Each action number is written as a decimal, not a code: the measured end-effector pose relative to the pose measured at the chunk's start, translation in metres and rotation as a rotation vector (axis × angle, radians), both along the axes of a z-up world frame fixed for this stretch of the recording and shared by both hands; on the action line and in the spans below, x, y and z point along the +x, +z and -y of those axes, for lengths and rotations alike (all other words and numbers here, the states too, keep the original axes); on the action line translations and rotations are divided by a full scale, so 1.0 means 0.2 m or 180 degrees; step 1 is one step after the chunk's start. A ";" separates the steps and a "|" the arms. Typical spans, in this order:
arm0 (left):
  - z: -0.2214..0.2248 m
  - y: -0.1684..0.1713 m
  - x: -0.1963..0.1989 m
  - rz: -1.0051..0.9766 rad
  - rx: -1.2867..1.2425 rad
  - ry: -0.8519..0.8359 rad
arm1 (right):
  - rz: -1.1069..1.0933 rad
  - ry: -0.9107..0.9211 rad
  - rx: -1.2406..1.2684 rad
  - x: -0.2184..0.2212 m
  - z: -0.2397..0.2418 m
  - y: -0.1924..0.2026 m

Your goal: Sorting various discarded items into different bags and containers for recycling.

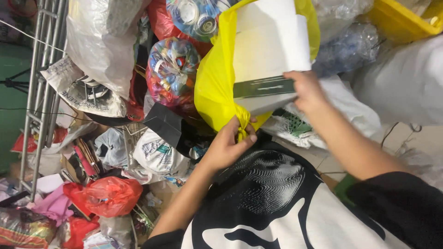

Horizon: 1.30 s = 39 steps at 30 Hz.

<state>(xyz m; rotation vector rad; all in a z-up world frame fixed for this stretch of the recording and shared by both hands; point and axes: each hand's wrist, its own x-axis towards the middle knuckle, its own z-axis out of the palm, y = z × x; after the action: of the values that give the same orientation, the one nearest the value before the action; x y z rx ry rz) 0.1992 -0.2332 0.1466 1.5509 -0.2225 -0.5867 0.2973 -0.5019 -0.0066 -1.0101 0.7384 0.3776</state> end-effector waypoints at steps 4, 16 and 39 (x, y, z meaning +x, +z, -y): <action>0.04 -0.03 0.01 -0.0273 -0.0452 0.0314 | 0.0531 -0.0051 -0.1597 -0.05 -0.42 -0.22; -0.05 -0.12 0.01 -0.0201 -0.0375 0.1393 | 0.0712 0.4223 -0.1687 -0.13 -0.05 0.21; -0.30 -0.04 -0.13 -0.0454 -0.0251 0.1846 | 0.1957 0.5855 -0.4879 0.44 -0.57 -0.15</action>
<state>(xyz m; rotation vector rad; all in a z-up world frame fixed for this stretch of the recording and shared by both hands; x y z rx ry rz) 0.1726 -0.1727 0.1389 1.4020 0.3046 -0.2225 0.3853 -0.3887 -0.0359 -2.9414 -0.9815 0.9917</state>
